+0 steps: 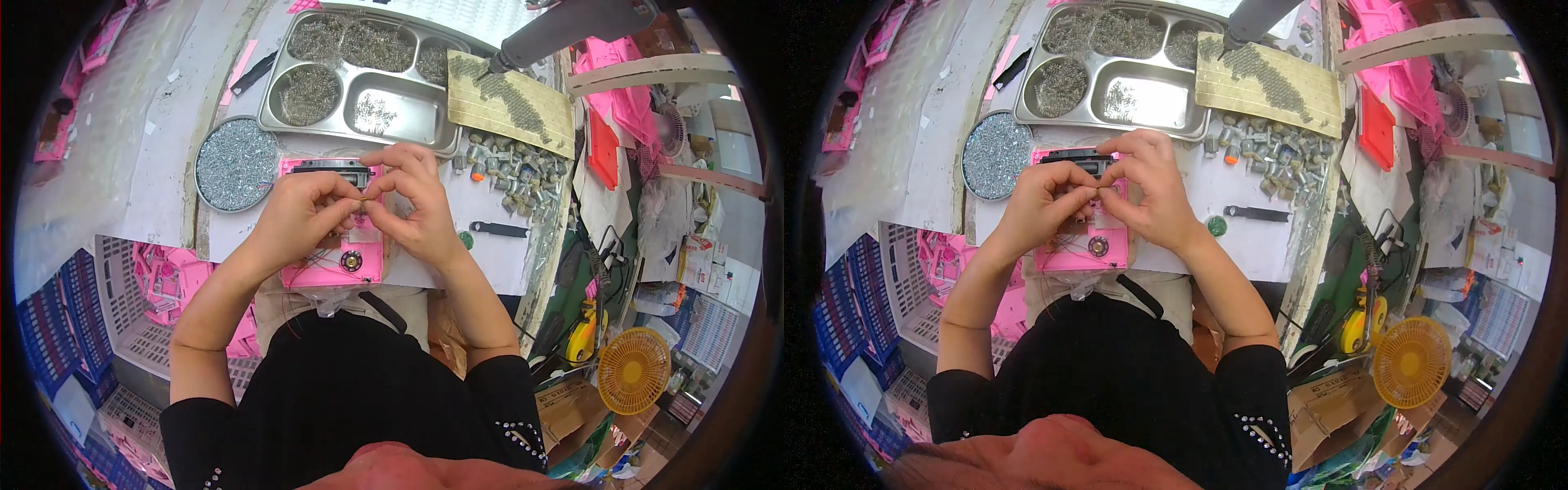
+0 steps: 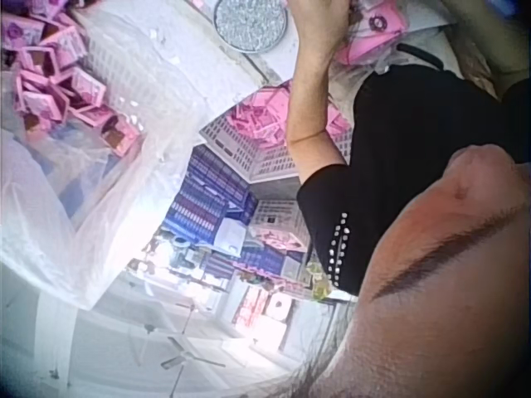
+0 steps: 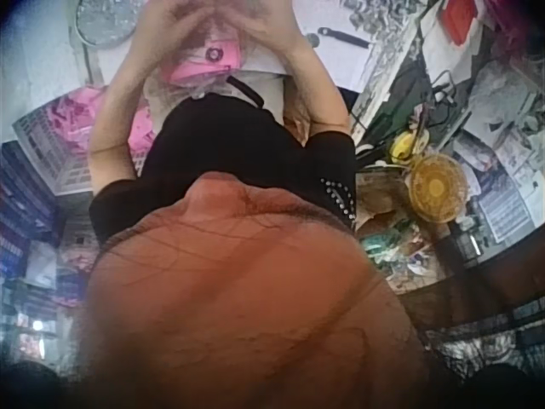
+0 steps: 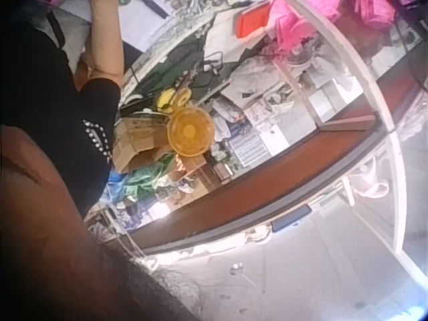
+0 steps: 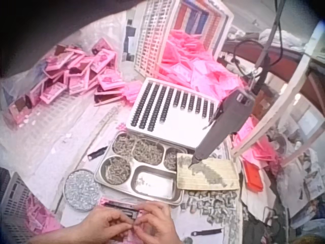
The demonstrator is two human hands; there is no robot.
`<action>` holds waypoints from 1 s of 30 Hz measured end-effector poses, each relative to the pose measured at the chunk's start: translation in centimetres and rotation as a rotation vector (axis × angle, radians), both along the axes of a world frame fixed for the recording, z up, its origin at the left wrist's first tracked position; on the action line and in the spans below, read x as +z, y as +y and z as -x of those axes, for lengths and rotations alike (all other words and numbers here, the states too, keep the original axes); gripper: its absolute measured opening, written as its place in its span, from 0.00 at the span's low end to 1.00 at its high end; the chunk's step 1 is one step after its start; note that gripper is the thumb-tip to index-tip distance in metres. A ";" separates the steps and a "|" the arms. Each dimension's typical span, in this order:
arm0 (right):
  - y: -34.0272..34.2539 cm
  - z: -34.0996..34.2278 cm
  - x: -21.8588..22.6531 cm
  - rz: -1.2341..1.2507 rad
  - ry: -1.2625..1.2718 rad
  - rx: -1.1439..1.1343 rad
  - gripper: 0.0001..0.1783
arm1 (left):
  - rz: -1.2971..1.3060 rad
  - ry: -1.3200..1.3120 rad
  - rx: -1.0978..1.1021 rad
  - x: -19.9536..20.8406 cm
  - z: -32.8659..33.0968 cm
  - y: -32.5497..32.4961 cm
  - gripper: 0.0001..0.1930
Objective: Assembling a pink electronic toy by soldering wires and securing internal components with an electric screwdriver.
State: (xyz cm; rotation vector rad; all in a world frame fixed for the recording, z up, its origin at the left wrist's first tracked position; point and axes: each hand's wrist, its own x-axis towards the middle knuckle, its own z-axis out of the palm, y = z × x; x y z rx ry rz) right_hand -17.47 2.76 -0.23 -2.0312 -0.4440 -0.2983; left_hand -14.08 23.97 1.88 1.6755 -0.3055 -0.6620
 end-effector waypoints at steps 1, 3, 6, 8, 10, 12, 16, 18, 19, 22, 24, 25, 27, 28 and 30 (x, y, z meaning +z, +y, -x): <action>0.1 0.2 -0.1 0.005 -0.006 -0.012 0.09 | 0.023 0.027 0.022 -0.3 0.1 0.0 0.05; 0.5 0.8 -0.3 0.054 -0.065 -0.066 0.10 | 0.025 0.025 0.032 -0.5 0.2 0.0 0.05; -0.4 3.1 0.4 0.152 -0.133 -0.127 0.10 | -0.031 -0.176 -0.007 -0.7 0.5 -0.4 0.04; -2.3 6.1 0.9 0.153 -0.187 -0.185 0.09 | -0.069 -0.469 -0.001 -0.5 1.1 -0.1 0.04; -6.7 10.5 0.8 -0.030 -0.039 -0.404 0.03 | -0.139 -0.568 0.031 -0.2 1.7 0.3 0.04; -11.4 15.8 0.7 -0.334 0.149 -0.939 0.03 | -0.173 -0.700 0.018 -0.4 1.5 0.0 0.05; -19.3 23.9 0.8 -0.976 0.215 -1.135 0.19 | -0.256 -0.914 0.000 -1.3 1.4 -1.1 0.06; -21.0 25.4 0.9 -0.989 0.151 -1.256 0.21 | -0.308 -0.944 0.002 -1.6 1.6 -1.4 0.07; -21.9 25.6 0.9 -0.975 0.100 -1.282 0.16 | -0.329 -0.954 0.002 -1.7 1.6 -1.6 0.08; -23.3 24.4 1.2 -0.896 -0.034 -1.307 0.10 | -0.370 -0.971 -0.001 -2.1 1.6 -2.0 0.08; -23.4 23.5 1.6 -0.864 -0.088 -1.411 0.09 | -0.384 -0.979 -0.005 -2.2 1.6 -2.0 0.08; -23.6 23.7 1.7 -0.778 -0.121 -1.455 0.09 | -0.391 -0.977 -0.001 -2.2 1.6 -2.0 0.08; -23.7 24.9 2.1 -0.603 -0.190 -1.536 0.10 | -0.403 -0.973 0.007 -2.1 1.7 -2.1 0.08; -22.0 24.3 3.2 -0.514 -0.249 -1.588 0.09 | -0.407 -0.971 0.010 -2.1 1.7 -2.2 0.08; -21.3 26.7 3.5 -0.425 -0.339 -1.482 0.08 | -0.414 -0.961 0.016 -2.2 1.7 -2.1 0.08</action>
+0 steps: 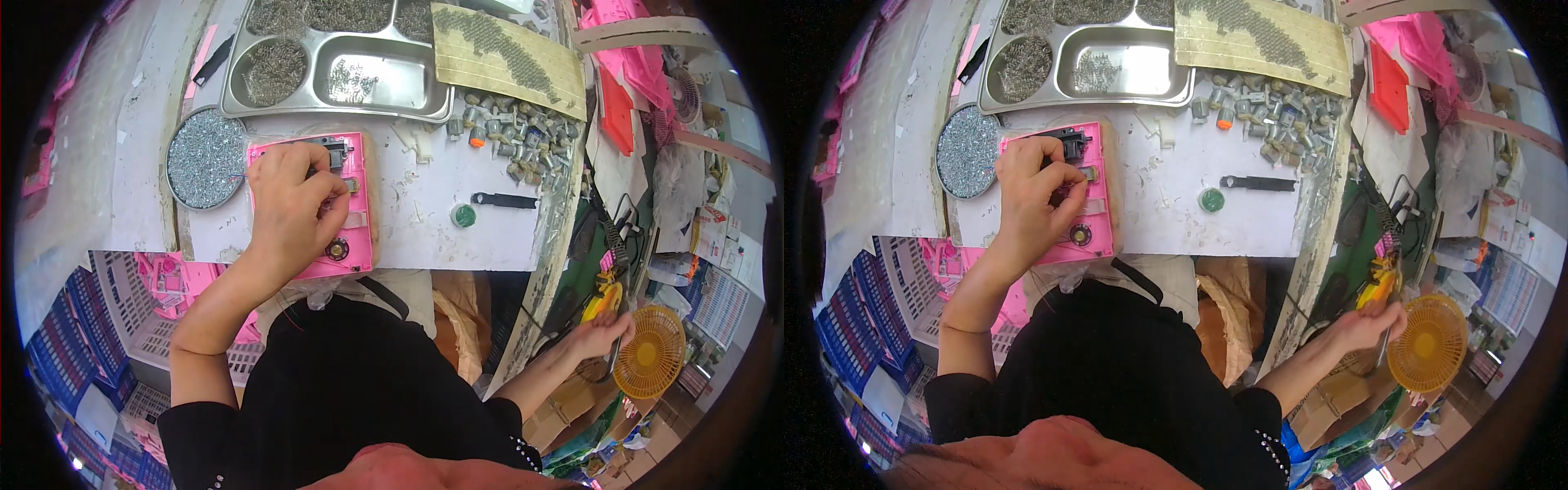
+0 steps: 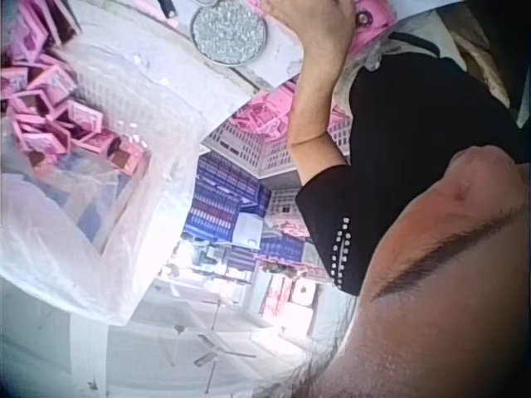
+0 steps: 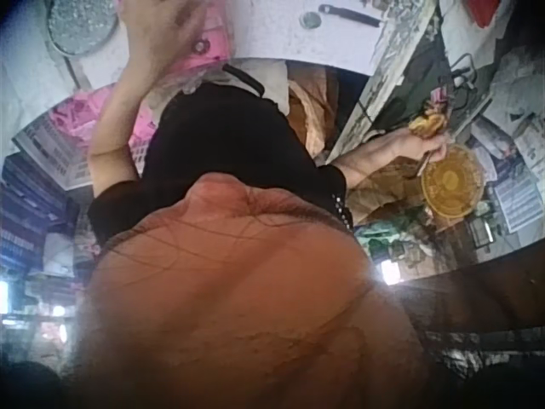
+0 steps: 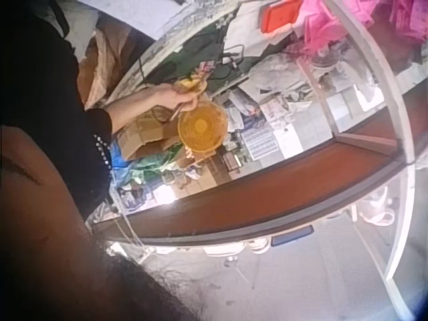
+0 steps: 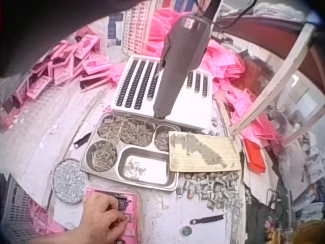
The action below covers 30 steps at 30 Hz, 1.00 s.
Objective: Assembling a pink electronic toy by soldering wires and securing internal components with an electric screwdriver.
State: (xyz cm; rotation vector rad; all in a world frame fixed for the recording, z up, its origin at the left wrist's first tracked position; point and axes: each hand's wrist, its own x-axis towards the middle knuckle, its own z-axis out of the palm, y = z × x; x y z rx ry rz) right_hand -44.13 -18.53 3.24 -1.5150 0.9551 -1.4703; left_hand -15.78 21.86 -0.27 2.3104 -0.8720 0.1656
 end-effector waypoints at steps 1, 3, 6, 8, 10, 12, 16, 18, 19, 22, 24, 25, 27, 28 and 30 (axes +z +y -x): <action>0.2 0.8 0.1 0.069 -0.011 0.034 0.07 | 0.000 0.000 0.000 0.0 0.0 -0.1 0.08; 5.6 -2.4 0.1 0.016 -0.008 0.174 0.05 | -0.010 0.005 -0.006 0.0 0.0 -0.1 0.08; 12.7 -6.7 -2.2 0.044 0.155 0.498 0.12 | -0.016 0.009 -0.015 0.1 -0.2 -0.1 0.08; 15.2 -7.7 -5.1 -0.031 0.235 0.757 0.15 | -0.018 0.006 -0.008 0.1 -0.1 0.1 0.08; 17.5 -11.7 -4.4 -0.042 0.204 1.115 0.14 | -0.018 -0.004 -0.012 0.0 -0.1 -0.1 0.08; 18.5 -14.2 -4.7 0.064 0.222 1.244 0.15 | -0.016 -0.004 -0.015 0.0 -0.2 -0.2 0.08; 19.3 -15.4 -5.4 0.146 0.217 1.281 0.14 | -0.013 -0.003 -0.006 0.1 -0.1 -0.1 0.07; 19.3 -15.5 -5.6 0.160 0.211 1.282 0.14 | -0.012 -0.005 -0.002 0.0 -0.1 -0.2 0.07; 19.4 -15.5 -5.7 0.168 0.207 1.281 0.14 | -0.015 -0.006 0.001 0.0 -0.1 -0.2 0.07; 19.4 -15.7 -5.5 0.157 0.245 1.305 0.14 | -0.015 -0.008 0.005 0.0 0.0 -0.2 0.08; 19.5 -15.5 -5.4 0.144 0.268 1.318 0.15 | -0.008 -0.008 0.002 0.1 -0.1 -0.2 0.08; 19.5 -15.5 -5.5 0.137 0.276 1.328 0.15 | -0.006 -0.011 0.002 0.0 -0.1 -0.2 0.08; 19.7 -15.8 -5.6 0.160 0.249 1.312 0.15 | -0.008 -0.016 0.006 0.0 0.0 -0.2 0.08; 19.8 -16.0 -5.7 0.171 0.240 1.301 0.15 | -0.009 -0.017 0.005 0.0 -0.1 -0.2 0.08; 19.9 -16.4 -5.6 0.283 0.234 1.296 0.15 | -0.010 -0.019 0.005 0.0 -0.1 -0.3 0.07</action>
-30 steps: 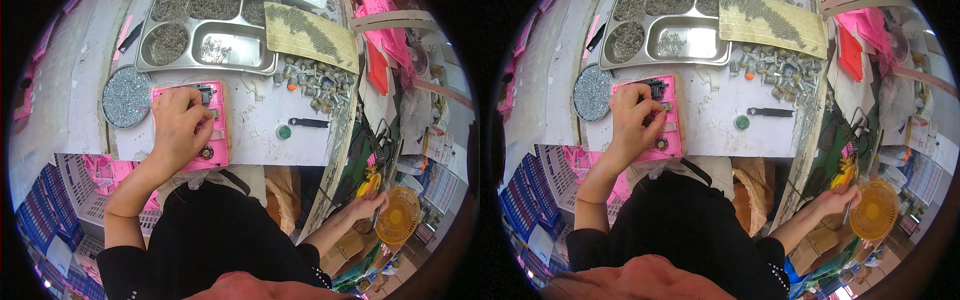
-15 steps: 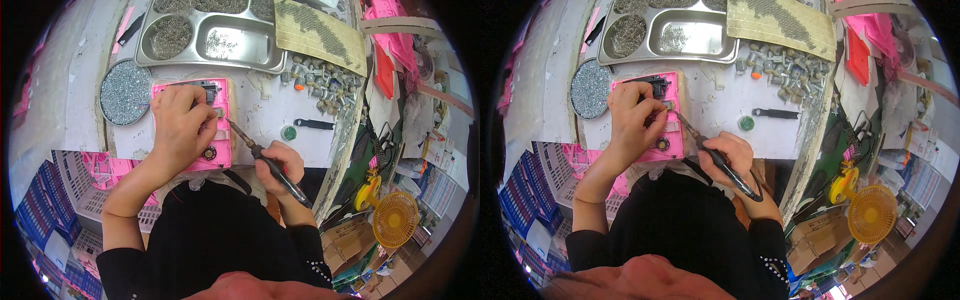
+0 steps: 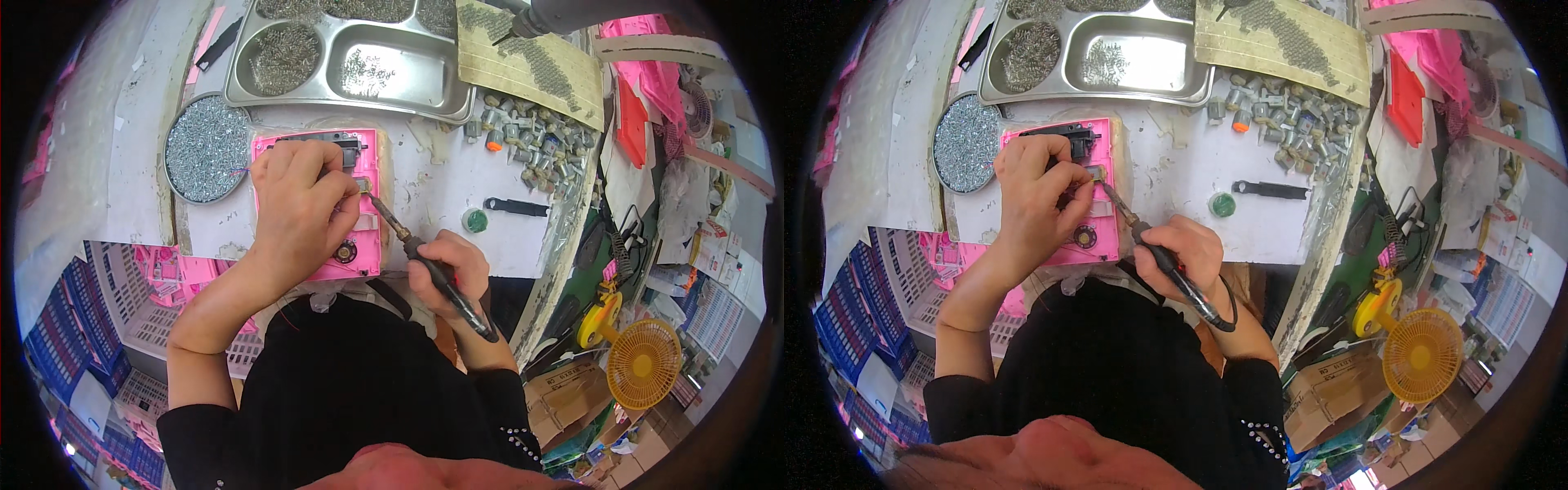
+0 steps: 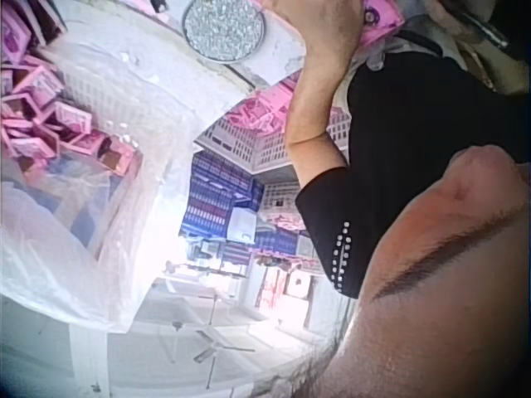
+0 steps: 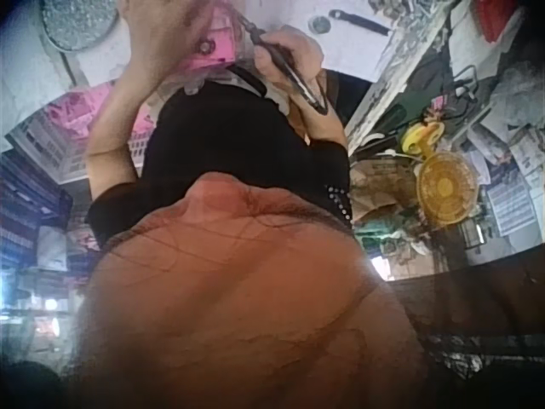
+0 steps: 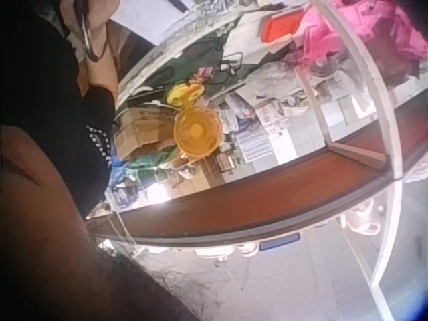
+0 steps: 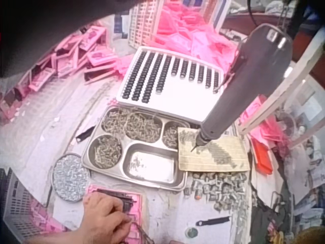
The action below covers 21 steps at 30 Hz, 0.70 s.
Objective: Assembling a pink electronic toy by soldering wires and securing internal components with an electric screwdriver.
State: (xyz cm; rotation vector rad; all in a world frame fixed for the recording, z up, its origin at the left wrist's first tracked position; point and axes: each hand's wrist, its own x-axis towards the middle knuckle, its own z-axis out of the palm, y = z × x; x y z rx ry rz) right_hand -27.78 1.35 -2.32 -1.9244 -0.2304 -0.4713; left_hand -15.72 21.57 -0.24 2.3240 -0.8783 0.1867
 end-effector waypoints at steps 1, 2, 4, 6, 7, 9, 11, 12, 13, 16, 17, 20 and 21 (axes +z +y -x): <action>0.0 -0.1 0.0 0.038 -0.034 0.007 0.15 | -0.001 -0.002 0.002 0.0 0.0 0.0 0.07; 0.0 -0.2 -0.1 0.076 -0.053 0.022 0.16 | -0.002 -0.004 0.003 0.0 0.0 0.0 0.07; -0.1 -0.2 -0.2 0.152 -0.091 0.053 0.16 | -0.007 -0.007 0.002 0.0 0.1 0.0 0.07; -0.2 0.1 -0.4 0.130 -0.114 0.041 0.16 | -0.012 -0.010 0.000 0.0 0.0 0.0 0.08; -0.3 0.2 -0.4 0.119 -0.125 0.034 0.16 | -0.014 -0.011 -0.004 0.0 0.0 0.1 0.08; -0.6 0.3 -0.2 0.116 -0.112 0.042 0.16 | -0.013 -0.015 -0.002 0.0 0.0 0.1 0.08; -0.6 0.4 -0.2 0.113 -0.111 0.042 0.15 | -0.002 -0.021 0.006 -0.1 0.1 0.0 0.07; -0.5 0.4 -0.2 0.108 -0.116 0.038 0.15 | -0.002 -0.022 0.004 -0.1 0.1 0.0 0.07; -0.5 0.3 -0.3 0.102 -0.122 0.034 0.15 | -0.004 -0.023 0.003 0.0 0.1 -0.1 0.07; -0.6 0.2 -0.1 0.090 -0.119 0.039 0.15 | -0.015 -0.023 0.000 0.1 0.1 0.0 0.07; -0.7 0.2 0.1 0.092 -0.116 0.035 0.16 | -0.018 -0.022 -0.001 0.1 0.1 0.0 0.07; -1.0 0.2 0.5 0.092 -0.113 0.026 0.17 | -0.028 -0.029 -0.001 0.1 0.2 0.1 0.07; -1.1 0.1 0.6 0.089 -0.118 0.024 0.17 | -0.027 -0.030 -0.001 0.0 0.3 0.2 0.07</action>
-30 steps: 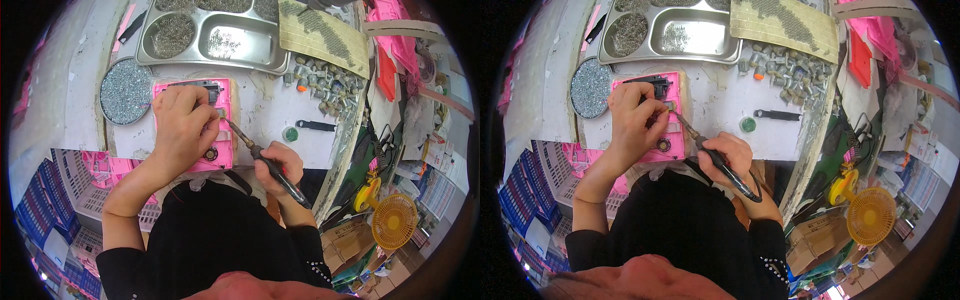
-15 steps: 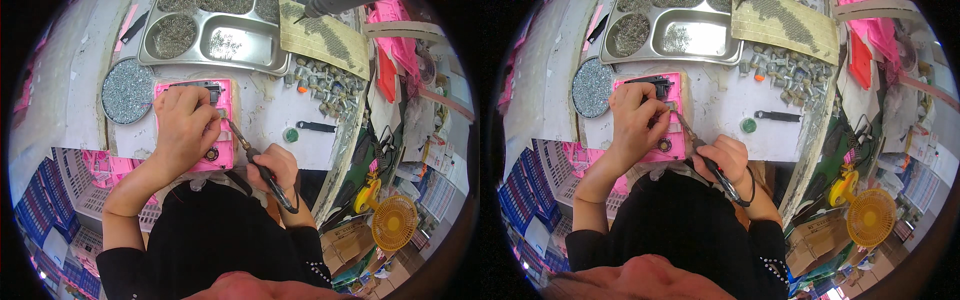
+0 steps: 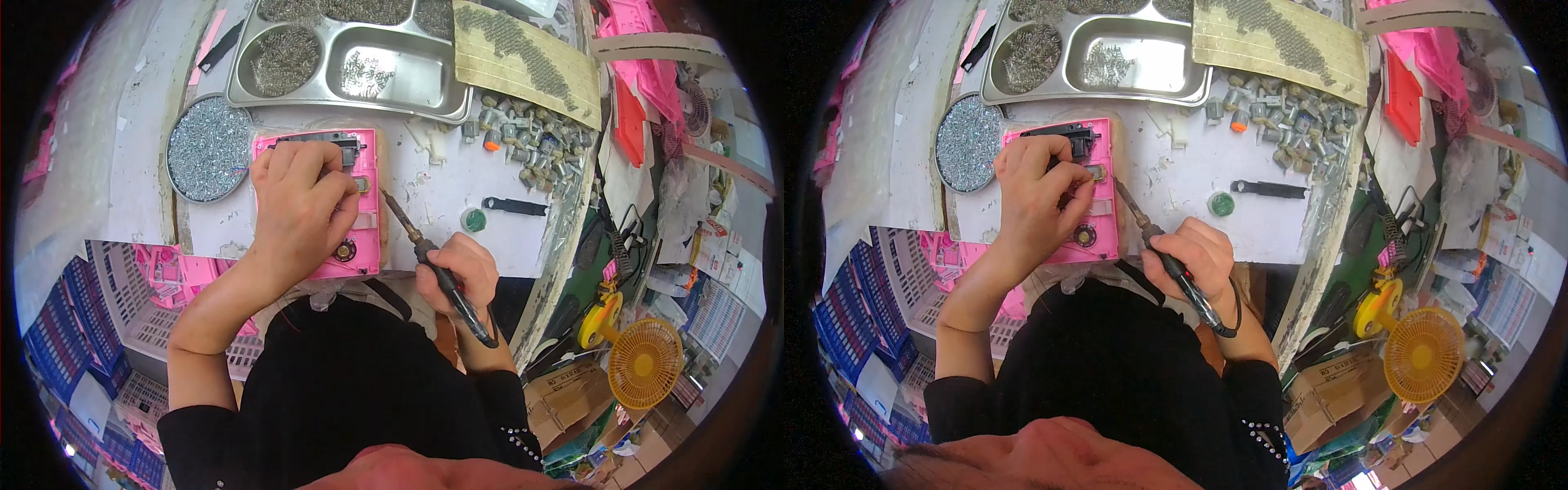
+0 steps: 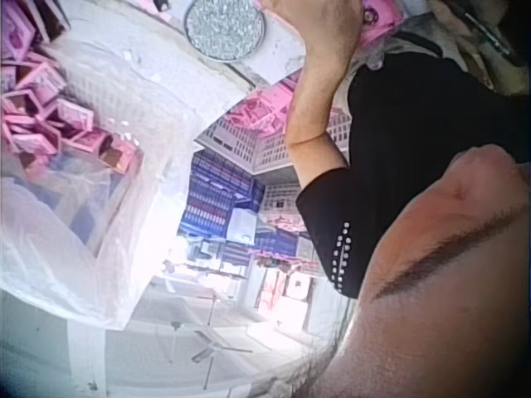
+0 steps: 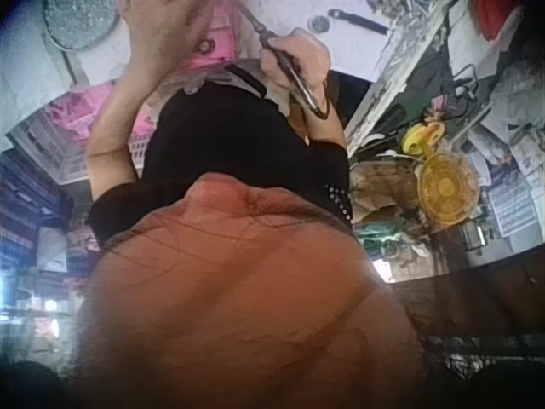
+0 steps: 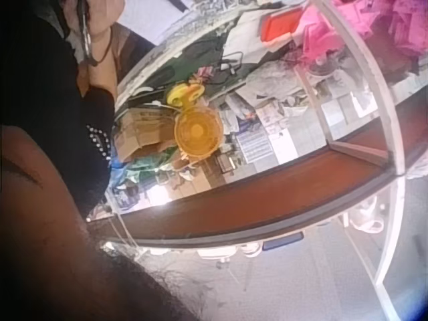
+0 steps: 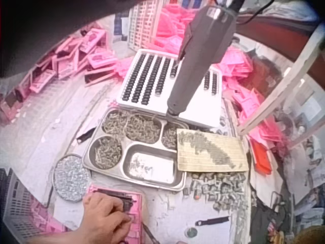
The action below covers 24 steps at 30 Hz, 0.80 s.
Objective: Assembling a pink electronic toy by soldering wires and securing internal components with an electric screwdriver.
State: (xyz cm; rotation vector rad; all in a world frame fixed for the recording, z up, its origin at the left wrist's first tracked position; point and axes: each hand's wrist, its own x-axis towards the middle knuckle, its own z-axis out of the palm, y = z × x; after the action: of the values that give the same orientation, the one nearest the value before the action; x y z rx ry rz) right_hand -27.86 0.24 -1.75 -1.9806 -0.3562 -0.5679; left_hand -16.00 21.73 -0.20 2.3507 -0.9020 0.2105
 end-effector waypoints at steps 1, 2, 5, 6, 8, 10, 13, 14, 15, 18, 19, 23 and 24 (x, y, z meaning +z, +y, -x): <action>-0.1 -0.1 0.1 -0.002 -0.005 -0.004 0.17 | 0.003 -0.001 -0.002 0.0 0.0 0.0 0.07; -0.2 -0.1 0.3 -0.001 -0.003 -0.007 0.17 | 0.005 -0.001 -0.003 0.0 0.0 0.0 0.07; -0.4 -0.2 0.4 0.000 -0.004 -0.021 0.17 | 0.005 -0.002 -0.013 0.1 0.0 0.0 0.07; -0.5 -0.3 0.3 -0.001 -0.007 -0.025 0.17 | 0.006 -0.001 -0.015 0.1 0.0 0.1 0.07; -0.5 -0.4 0.2 -0.005 -0.016 -0.029 0.16 | 0.010 0.002 -0.020 0.1 0.0 0.2 0.07; -0.5 -0.5 0.0 -0.010 -0.025 -0.026 0.16 | 0.013 0.008 -0.009 0.2 0.0 0.1 0.07; -0.4 -0.9 0.0 -0.002 -0.032 -0.015 0.17 | -0.021 -0.002 0.014 0.5 -0.1 -0.4 0.06; -0.3 -1.0 0.0 -0.001 -0.026 -0.006 0.17 | -0.037 -0.008 0.021 0.6 -0.1 -0.6 0.06; -0.3 -1.2 -0.1 0.001 -0.021 0.003 0.17 | -0.060 0.000 0.021 0.8 -0.2 -0.8 0.05; -0.2 -1.5 -0.3 0.008 -0.018 0.021 0.17 | -0.127 0.011 0.019 1.4 -0.4 -1.1 0.05; -0.1 -1.6 -0.4 0.014 -0.018 0.025 0.17 | -0.139 0.007 0.014 1.5 -0.5 -1.2 0.05; 0.1 -2.0 -0.5 0.023 -0.036 0.017 0.18 | -0.180 -0.002 -0.007 1.9 -0.7 -1.4 0.05; 0.1 -2.0 -0.6 0.021 -0.038 0.017 0.18 | -0.191 -0.004 -0.010 1.9 -0.8 -1.4 0.05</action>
State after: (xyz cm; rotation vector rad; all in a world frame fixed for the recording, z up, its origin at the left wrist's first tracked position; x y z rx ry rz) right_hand -25.88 0.36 -2.30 -1.9875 -0.4034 -0.5943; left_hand -15.23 20.35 1.72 2.5206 -0.9728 0.1303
